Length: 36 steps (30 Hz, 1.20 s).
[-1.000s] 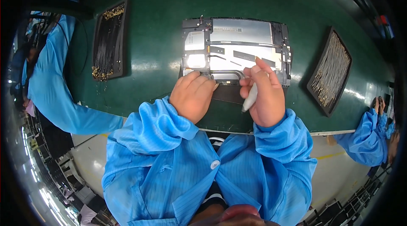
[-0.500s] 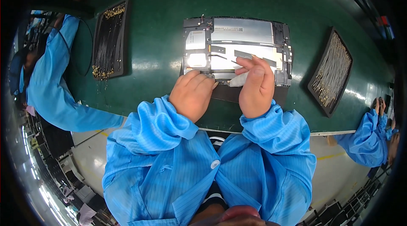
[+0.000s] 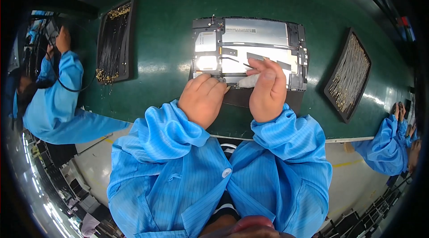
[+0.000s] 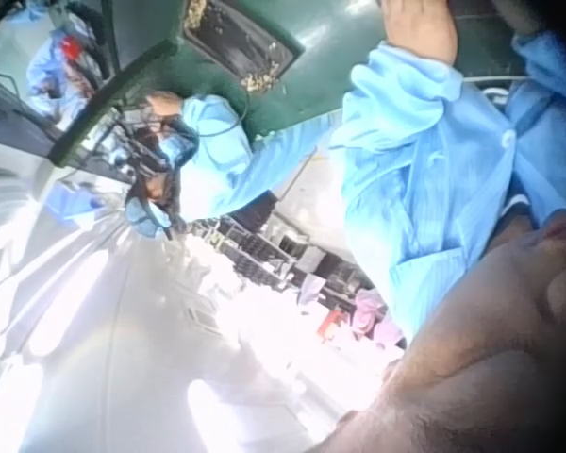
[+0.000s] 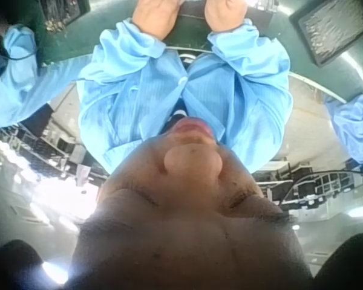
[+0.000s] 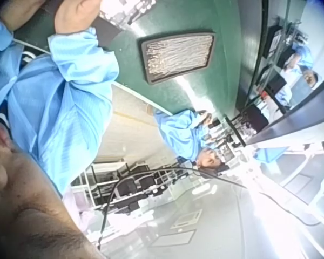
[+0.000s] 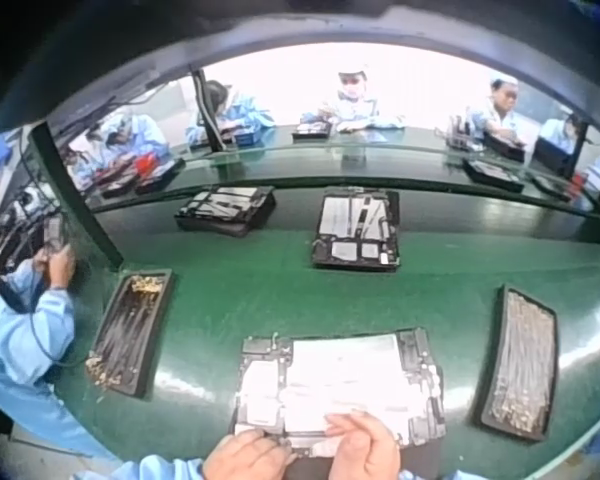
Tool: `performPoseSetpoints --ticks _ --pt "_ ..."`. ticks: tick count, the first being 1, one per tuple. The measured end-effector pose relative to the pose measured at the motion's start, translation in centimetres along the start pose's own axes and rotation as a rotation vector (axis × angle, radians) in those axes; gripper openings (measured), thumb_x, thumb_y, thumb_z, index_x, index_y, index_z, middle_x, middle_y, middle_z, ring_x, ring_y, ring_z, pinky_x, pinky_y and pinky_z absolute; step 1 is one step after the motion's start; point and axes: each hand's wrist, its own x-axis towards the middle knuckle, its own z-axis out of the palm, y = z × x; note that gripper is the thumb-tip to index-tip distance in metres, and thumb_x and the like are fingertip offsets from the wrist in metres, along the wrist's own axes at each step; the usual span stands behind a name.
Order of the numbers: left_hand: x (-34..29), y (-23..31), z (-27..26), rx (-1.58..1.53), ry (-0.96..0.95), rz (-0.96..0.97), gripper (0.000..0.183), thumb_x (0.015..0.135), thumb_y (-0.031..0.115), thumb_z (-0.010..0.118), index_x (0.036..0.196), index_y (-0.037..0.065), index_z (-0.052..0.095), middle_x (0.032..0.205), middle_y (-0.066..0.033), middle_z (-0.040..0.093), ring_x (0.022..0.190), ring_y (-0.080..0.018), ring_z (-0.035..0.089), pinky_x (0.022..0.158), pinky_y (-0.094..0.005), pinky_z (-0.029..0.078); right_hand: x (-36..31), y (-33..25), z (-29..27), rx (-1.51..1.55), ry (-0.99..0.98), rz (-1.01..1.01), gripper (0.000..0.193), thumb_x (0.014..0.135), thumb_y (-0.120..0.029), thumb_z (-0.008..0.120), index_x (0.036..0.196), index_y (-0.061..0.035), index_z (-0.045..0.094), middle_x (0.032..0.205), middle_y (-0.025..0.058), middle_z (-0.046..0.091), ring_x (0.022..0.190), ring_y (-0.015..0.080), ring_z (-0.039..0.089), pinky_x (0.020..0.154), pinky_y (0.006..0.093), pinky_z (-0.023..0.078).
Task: The person assembles internal components of tablet screen assemblies by hand, attaching screen panels, battery packs, ribbon cables, and adhesive tape to tablet chassis. The person also cleans the components with a cleaning cloth and applies adhesive tape with a precision applicator.
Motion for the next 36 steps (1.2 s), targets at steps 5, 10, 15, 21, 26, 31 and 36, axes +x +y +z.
performPoseSetpoints --ticks 5,10,15,21,26,31,36 --pt "0.0 -0.2 0.0 -0.005 -0.004 0.004 0.019 0.06 0.003 0.062 0.078 0.004 0.056 0.077 -0.0078 0.055 0.08 -0.0256 0.051 0.069 -0.0335 0.041 0.1 0.0 0.0 0.026 0.006 -0.005 0.037 0.085 -0.026 0.037 0.102 0.0069 0.043 0.089 0.0151 0.056 0.072 0.0179 0.053 0.066 0.0283 0.042" --pt "-0.2 0.0 -0.1 -0.006 -0.018 -0.03 0.019 0.06 0.004 0.062 0.078 0.004 0.056 0.077 -0.0079 0.055 0.08 -0.0257 0.051 0.069 -0.034 0.041 0.0 -0.2 -0.1 0.005 0.001 -0.011 0.035 0.086 -0.024 0.036 0.099 0.0066 0.044 0.088 0.0134 0.057 0.072 0.0173 0.053 0.066 0.0275 0.042" --pt "-0.2 0.1 -0.1 -0.005 -0.039 -0.041 0.02 0.06 0.004 0.062 0.079 0.004 0.056 0.079 -0.0083 0.056 0.081 -0.0265 0.051 0.071 -0.0341 0.041 -0.2 -0.3 0.0 -0.012 0.0 0.016 0.032 0.085 -0.022 0.038 0.098 0.0058 0.046 0.087 0.0124 0.057 0.073 0.0169 0.054 0.066 0.0275 0.042" --pt "-0.2 -0.1 0.1 -0.005 -0.018 -0.02 0.022 0.059 0.003 0.061 0.08 0.004 0.056 0.079 -0.009 0.055 0.082 -0.0268 0.051 0.072 -0.0345 0.04 0.0 -0.9 -0.1 -0.125 -0.09 -0.026 0.024 0.082 -0.019 0.044 0.09 0.002 0.052 0.081 0.0133 0.058 0.071 0.02 0.055 0.065 0.0271 0.042" --pt "-0.4 -0.4 0.2 0.034 -0.008 0.026 0.018 0.061 0.007 0.055 0.08 0.006 0.054 0.079 -0.0063 0.054 0.083 -0.0242 0.048 0.07 -0.0334 0.039 1.3 -2.1 0.4 -0.427 -0.346 -0.439 0.017 0.073 -0.016 0.053 0.082 -0.0015 0.055 0.072 0.0118 0.057 0.063 0.0268 0.054 0.062 0.0315 0.043" --pt "-0.1 -0.4 0.0 0.007 -0.127 -0.017 0.022 0.058 0.006 0.053 0.08 0.005 0.053 0.081 -0.0076 0.053 0.084 -0.0255 0.048 0.07 -0.0359 0.039 1.2 -1.5 1.3 -0.419 -0.325 -0.486 0.013 0.071 -0.018 0.055 0.072 -0.0052 0.054 0.066 0.0095 0.056 0.061 0.0262 0.052 0.056 0.034 0.042" --pt "-0.4 -0.6 0.0 0.022 -0.102 0.036 0.019 0.06 0.006 0.053 0.078 0.006 0.054 0.08 -0.0076 0.054 0.082 -0.0243 0.048 0.069 -0.0341 0.04 1.0 -1.7 0.7 -0.495 -0.383 -0.406 0.012 0.071 -0.018 0.054 0.073 -0.0066 0.055 0.067 0.0101 0.056 0.061 0.0269 0.052 0.057 0.0338 0.042"
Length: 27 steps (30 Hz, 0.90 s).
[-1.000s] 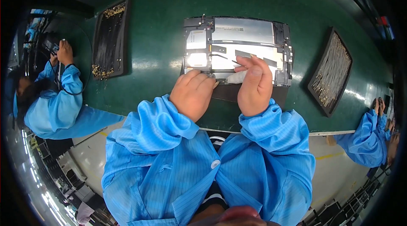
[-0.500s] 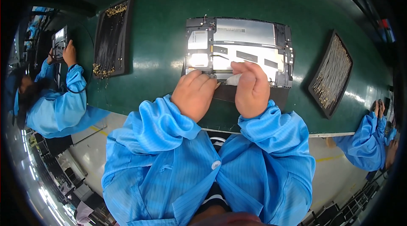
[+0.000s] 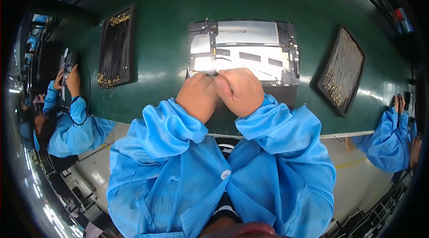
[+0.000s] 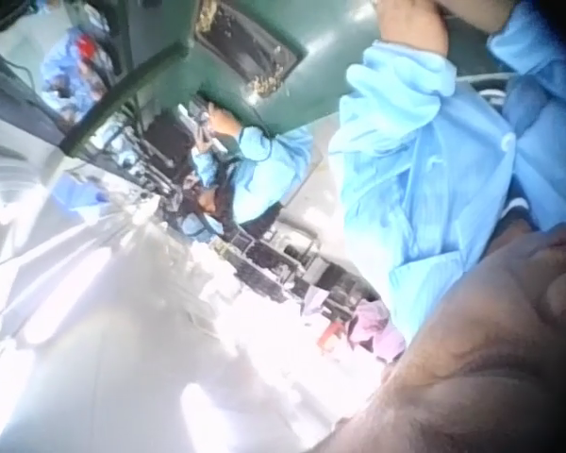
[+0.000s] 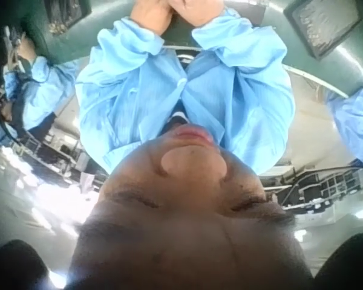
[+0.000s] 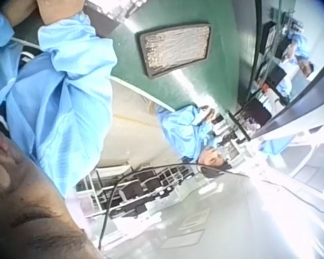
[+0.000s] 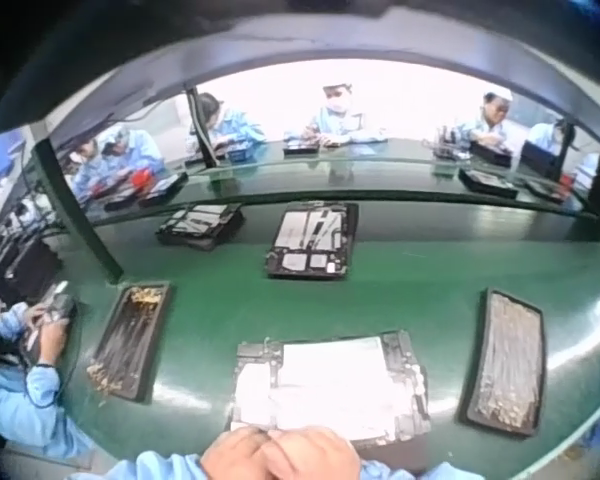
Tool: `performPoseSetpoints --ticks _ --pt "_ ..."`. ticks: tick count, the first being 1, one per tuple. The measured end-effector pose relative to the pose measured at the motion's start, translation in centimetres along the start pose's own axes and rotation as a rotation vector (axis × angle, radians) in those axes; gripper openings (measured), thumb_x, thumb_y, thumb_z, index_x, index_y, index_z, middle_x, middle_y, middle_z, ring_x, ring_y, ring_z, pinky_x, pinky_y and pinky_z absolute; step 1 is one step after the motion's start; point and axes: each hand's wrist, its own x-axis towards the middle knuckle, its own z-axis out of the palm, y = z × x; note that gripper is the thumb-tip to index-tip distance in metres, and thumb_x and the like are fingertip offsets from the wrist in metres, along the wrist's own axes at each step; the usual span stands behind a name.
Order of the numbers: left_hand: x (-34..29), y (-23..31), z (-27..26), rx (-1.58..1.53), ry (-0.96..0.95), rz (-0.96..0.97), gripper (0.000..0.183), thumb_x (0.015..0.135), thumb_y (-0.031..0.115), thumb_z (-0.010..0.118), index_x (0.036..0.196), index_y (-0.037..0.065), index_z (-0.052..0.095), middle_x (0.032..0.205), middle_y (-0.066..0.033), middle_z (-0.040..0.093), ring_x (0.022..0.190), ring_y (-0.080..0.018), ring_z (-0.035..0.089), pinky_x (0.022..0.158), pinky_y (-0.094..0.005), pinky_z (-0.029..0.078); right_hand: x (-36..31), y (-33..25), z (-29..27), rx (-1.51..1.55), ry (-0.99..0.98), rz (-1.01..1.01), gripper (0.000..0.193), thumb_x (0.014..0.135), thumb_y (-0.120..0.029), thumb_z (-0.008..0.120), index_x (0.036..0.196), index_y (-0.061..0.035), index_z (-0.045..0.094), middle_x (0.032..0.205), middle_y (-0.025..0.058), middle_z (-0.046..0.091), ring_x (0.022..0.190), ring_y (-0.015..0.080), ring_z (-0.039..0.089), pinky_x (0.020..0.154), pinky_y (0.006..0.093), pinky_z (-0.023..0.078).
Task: The person assembles internal components of tablet screen assemblies by hand, attaching screen panels, battery packs, ribbon cables, and adhesive tape to tablet chassis. The person also cleans the components with a cleaning cloth and applies adhesive tape with a precision applicator.
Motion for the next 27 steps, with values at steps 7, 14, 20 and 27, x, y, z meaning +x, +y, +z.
performPoseSetpoints --ticks 7,14,20,27 --pt "0.4 0.4 0.0 -0.003 0.081 -0.017 0.017 0.062 0.001 0.059 0.078 0.002 0.055 0.076 -0.0103 0.055 0.079 -0.0271 0.05 0.072 -0.0348 0.041 -1.1 1.0 0.7 0.296 0.275 0.393 0.022 0.084 -0.021 0.039 0.092 -0.0016 0.046 0.076 0.0085 0.056 0.064 0.0149 0.053 0.057 0.0254 0.043" --pt "0.4 0.6 -0.2 -0.028 0.016 -0.09 0.017 0.062 0.002 0.059 0.079 0.003 0.056 0.076 -0.0105 0.055 0.079 -0.0272 0.05 0.073 -0.0348 0.04 -1.4 1.2 0.5 0.555 0.404 0.472 0.028 0.084 -0.022 0.04 0.099 0.0021 0.042 0.077 0.0105 0.057 0.065 0.0132 0.052 0.06 0.0253 0.042" --pt "0.3 0.8 -0.3 -0.027 -0.02 -0.093 0.016 0.063 0.002 0.058 0.08 0.003 0.056 0.077 -0.0104 0.055 0.079 -0.0271 0.05 0.074 -0.0346 0.04 -1.8 1.4 0.7 0.477 0.375 0.43 0.025 0.085 -0.021 0.039 0.098 0.0008 0.042 0.077 0.0103 0.057 0.066 0.0145 0.052 0.062 0.0266 0.041" --pt "0.4 0.8 -0.3 -0.004 -0.001 -0.079 0.017 0.063 0.003 0.059 0.08 0.004 0.056 0.079 -0.0098 0.055 0.08 -0.0267 0.05 0.074 -0.0343 0.041 -1.8 1.6 0.6 0.415 0.36 0.369 0.024 0.084 -0.02 0.041 0.096 0.0006 0.045 0.076 0.0104 0.058 0.07 0.0187 0.054 0.065 0.0285 0.042"
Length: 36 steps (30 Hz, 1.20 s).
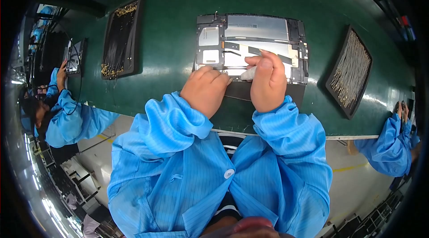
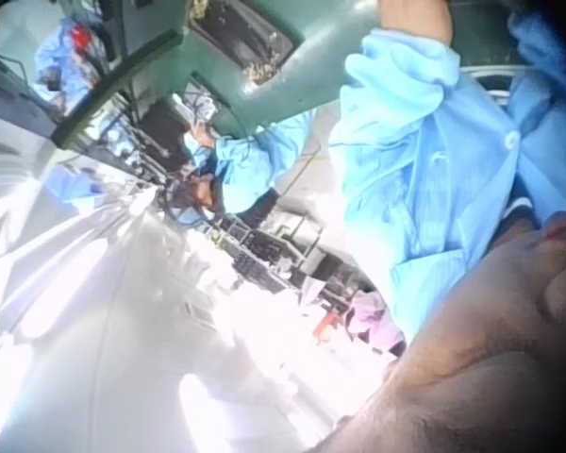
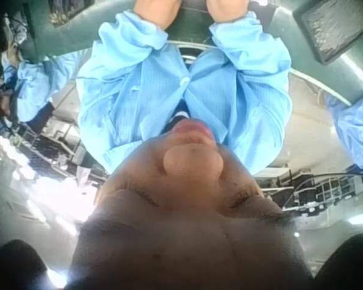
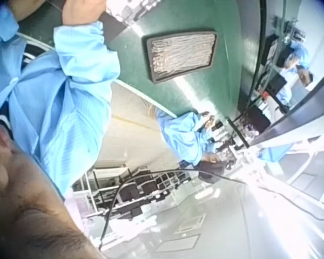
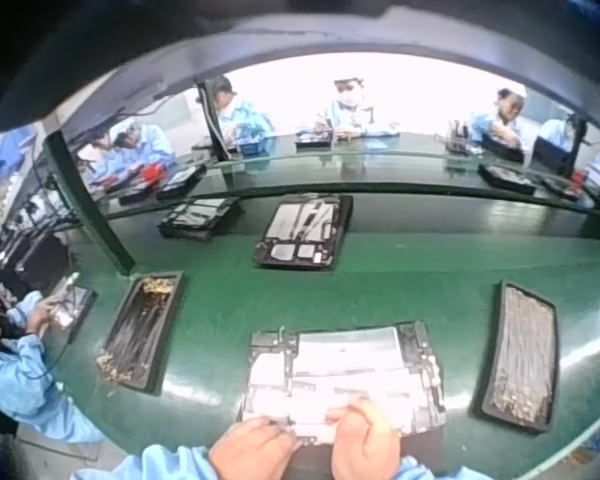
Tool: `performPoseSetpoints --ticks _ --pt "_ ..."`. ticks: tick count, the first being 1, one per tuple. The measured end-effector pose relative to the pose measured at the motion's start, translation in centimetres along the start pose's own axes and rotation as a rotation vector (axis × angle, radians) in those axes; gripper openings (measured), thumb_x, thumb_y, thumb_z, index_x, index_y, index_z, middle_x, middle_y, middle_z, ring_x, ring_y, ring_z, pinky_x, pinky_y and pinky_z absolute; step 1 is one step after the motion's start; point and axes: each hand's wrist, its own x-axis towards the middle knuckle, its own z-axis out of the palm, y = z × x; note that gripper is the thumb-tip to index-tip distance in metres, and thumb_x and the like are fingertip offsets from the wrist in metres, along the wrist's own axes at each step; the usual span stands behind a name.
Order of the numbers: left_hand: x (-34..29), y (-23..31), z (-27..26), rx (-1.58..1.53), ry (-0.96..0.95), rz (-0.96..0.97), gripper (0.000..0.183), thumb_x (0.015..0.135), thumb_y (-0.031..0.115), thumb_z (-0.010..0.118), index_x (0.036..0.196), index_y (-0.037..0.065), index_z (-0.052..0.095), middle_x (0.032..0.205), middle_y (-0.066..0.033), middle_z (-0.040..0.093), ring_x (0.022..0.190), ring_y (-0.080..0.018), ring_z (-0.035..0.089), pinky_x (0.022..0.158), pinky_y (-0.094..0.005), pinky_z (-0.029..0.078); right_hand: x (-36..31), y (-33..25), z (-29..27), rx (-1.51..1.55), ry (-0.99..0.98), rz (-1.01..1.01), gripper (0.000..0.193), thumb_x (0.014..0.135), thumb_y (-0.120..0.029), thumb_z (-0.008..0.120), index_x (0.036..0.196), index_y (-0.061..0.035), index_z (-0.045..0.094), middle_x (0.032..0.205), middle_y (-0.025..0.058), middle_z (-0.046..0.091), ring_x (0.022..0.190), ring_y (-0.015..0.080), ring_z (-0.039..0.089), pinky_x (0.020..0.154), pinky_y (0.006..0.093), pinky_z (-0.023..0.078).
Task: The person assembles internal components of tablet screen assemblies by hand, attaching screen panels, battery packs, ribbon cables, and adhesive tape to tablet chassis. The person also cleans the components with a cleaning cloth and applies adhesive tape with a precision applicator.
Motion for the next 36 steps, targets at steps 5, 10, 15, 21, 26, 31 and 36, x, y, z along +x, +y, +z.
performPoseSetpoints --ticks 5,10,15,21,26,31,36 --pt "0.1 0.0 -0.1 0.002 0.003 -0.007 0.017 0.063 0.004 0.06 0.08 0.004 0.057 0.079 -0.0097 0.055 0.081 -0.0264 0.05 0.074 -0.0341 0.041 -0.2 -0.2 -0.1 -0.115 -0.078 -0.139 0.023 0.083 -0.018 0.043 0.093 0.0016 0.046 0.075 0.0111 0.058 0.068 0.0205 0.056 0.064 0.0289 0.043" --pt "0.0 -0.1 0.0 -0.002 0.008 -0.01 0.018 0.062 0.003 0.06 0.08 0.004 0.057 0.08 -0.0096 0.055 0.081 -0.0263 0.05 0.073 -0.0341 0.041 0.0 -0.5 0.1 -0.07 -0.05 -0.11 0.023 0.083 -0.019 0.044 0.091 0.0019 0.048 0.075 0.0117 0.058 0.068 0.0226 0.057 0.063 0.0289 0.044" --pt "0.2 0.0 0.2 0.001 0.043 0.026 0.015 0.063 0.005 0.057 0.077 0.005 0.056 0.077 -0.0089 0.055 0.079 -0.0248 0.05 0.071 -0.034 0.041 0.0 -0.6 0.0 -0.113 -0.055 -0.08 0.024 0.081 -0.022 0.046 0.086 0.001 0.052 0.073 0.0124 0.058 0.065 0.0248 0.057 0.06 0.0303 0.044" --pt "-0.1 -0.9 0.3 -0.032 -0.061 0.059 0.011 0.062 0.007 0.054 0.073 0.005 0.055 0.077 -0.0094 0.054 0.079 -0.0258 0.049 0.068 -0.0344 0.04 1.1 -2.1 1.1 -0.413 -0.336 -0.475 0.017 0.073 -0.02 0.053 0.078 -0.0032 0.054 0.065 0.012 0.055 0.059 0.0294 0.053 0.053 0.037 0.043" --pt "-0.2 -0.5 0.3 -0.072 0.006 0.041 0.019 0.059 0.0 0.054 0.078 0.002 0.055 0.078 -0.0132 0.053 0.078 -0.0304 0.049 0.069 -0.0367 0.041 1.1 -1.9 1.1 -0.538 -0.35 -0.433 0.019 0.075 -0.018 0.052 0.086 -0.002 0.052 0.069 0.0103 0.055 0.06 0.0224 0.053 0.054 0.031 0.043" --pt "1.1 -1.7 -1.6 0.253 0.163 0.056 0.015 0.064 0.007 0.058 0.078 0.006 0.056 0.082 -0.01 0.052 0.087 -0.0286 0.046 0.076 -0.0409 0.037 0.3 -1.3 -3.7 0.253 -0.112 0.283 0.03 0.083 -0.014 0.043 0.11 -0.0009 0.038 0.077 0.0091 0.055 0.059 0.0099 0.05 0.052 0.0221 0.041" --pt "4.1 -8.1 -4.2 0.389 0.472 -0.234 0.016 0.071 0.014 0.058 0.083 0.003 0.057 0.087 -0.0104 0.054 0.092 -0.0243 0.045 0.079 -0.0411 0.035 -4.6 -2.0 -8.8 -0.11 0.323 0.306 0.026 0.08 -0.009 0.049 0.103 0.0009 0.042 0.08 0.0077 0.052 0.064 0.0109 0.05 0.059 0.0219 0.043"
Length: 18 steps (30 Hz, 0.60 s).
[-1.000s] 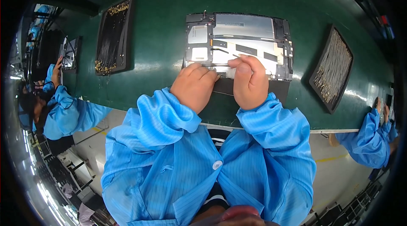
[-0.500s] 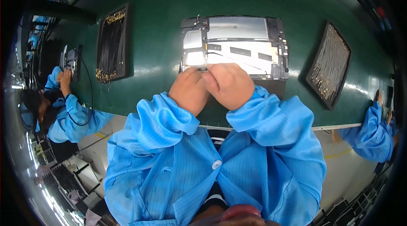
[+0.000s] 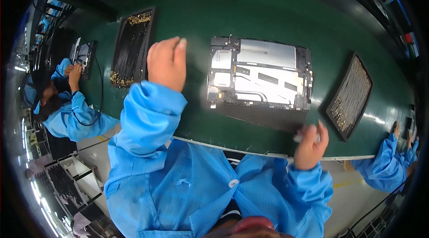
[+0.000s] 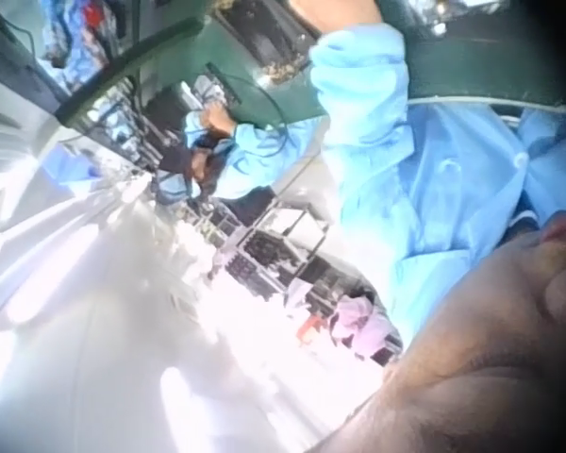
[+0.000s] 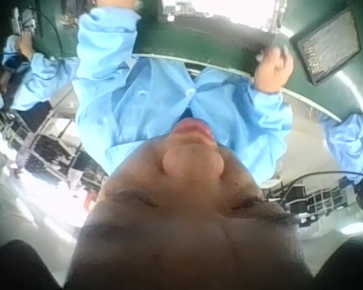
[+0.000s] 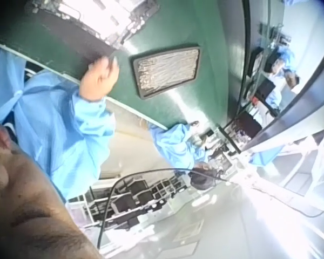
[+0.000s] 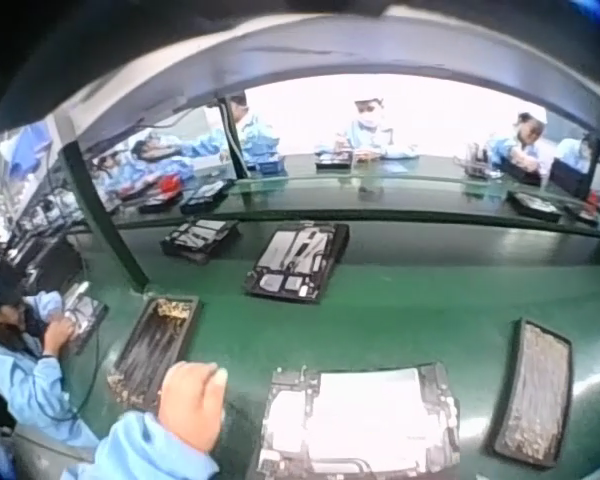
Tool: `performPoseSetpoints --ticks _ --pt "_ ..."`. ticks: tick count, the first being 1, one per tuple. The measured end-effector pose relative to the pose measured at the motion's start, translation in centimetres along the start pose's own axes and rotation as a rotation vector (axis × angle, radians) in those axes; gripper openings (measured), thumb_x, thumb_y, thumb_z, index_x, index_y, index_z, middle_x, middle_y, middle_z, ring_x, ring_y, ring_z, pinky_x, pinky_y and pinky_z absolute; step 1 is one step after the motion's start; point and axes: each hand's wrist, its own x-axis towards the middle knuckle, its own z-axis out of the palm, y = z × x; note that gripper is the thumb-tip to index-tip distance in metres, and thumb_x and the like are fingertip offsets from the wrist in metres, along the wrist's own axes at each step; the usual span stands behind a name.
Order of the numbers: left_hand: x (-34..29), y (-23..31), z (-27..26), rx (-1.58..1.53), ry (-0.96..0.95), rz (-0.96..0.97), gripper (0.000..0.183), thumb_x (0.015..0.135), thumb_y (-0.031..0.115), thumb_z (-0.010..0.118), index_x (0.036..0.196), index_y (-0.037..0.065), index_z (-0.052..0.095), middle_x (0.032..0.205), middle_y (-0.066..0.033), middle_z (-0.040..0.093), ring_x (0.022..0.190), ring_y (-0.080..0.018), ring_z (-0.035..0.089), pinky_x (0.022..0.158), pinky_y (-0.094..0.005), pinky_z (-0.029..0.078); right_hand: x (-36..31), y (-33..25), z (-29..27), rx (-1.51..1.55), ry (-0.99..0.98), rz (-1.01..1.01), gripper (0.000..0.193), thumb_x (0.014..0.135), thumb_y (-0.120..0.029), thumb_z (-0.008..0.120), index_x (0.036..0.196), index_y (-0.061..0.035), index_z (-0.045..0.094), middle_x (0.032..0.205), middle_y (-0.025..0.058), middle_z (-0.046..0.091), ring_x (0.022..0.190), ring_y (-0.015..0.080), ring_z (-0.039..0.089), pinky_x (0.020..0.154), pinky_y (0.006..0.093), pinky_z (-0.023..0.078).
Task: The person assembles internal components of tablet screen assemblies by hand, attaching screen panels, battery packs, ribbon cables, and adhesive tape to tablet chassis. The person also cleans the components with a cleaning cloth and applies adhesive tape with a precision applicator.
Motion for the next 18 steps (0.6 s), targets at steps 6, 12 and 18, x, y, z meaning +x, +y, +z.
performPoseSetpoints --ticks 6,12,18 --pt "7.3 0.7 5.5 -1.569 -0.235 -1.117 0.069 0.078 0.029 0.053 0.123 -0.003 0.012 0.125 -0.0233 0.015 0.114 -0.0356 0.023 0.095 -0.0406 0.023 -2.0 4.4 -3.1 -0.464 0.011 -0.143 0.026 0.073 -0.014 0.056 0.093 0.0012 0.049 0.075 0.0115 0.053 0.065 0.0189 0.051 0.061 0.0287 0.042" --pt "13.1 -2.4 13.0 -1.708 0.06 -1.566 0.074 0.078 0.032 0.051 0.125 0.001 0.004 0.129 -0.0181 0.01 0.119 -0.0328 0.016 0.097 -0.0399 0.019 -2.1 3.7 -2.8 -0.511 -0.134 -0.321 0.028 0.07 -0.012 0.054 0.093 0.0015 0.047 0.073 0.0136 0.052 0.062 0.0259 0.05 0.058 0.0325 0.04" --pt "17.4 -3.5 14.2 -1.63 0.089 -1.542 0.034 0.083 0.032 0.039 0.103 0.006 0.044 0.109 -0.0121 0.046 0.101 -0.0311 0.043 0.09 -0.0454 0.03 -1.7 3.8 -2.6 -0.607 -0.146 -0.456 0.035 0.068 -0.012 0.054 0.1 -0.0005 0.045 0.073 0.0137 0.05 0.059 0.0268 0.047 0.056 0.0323 0.039"
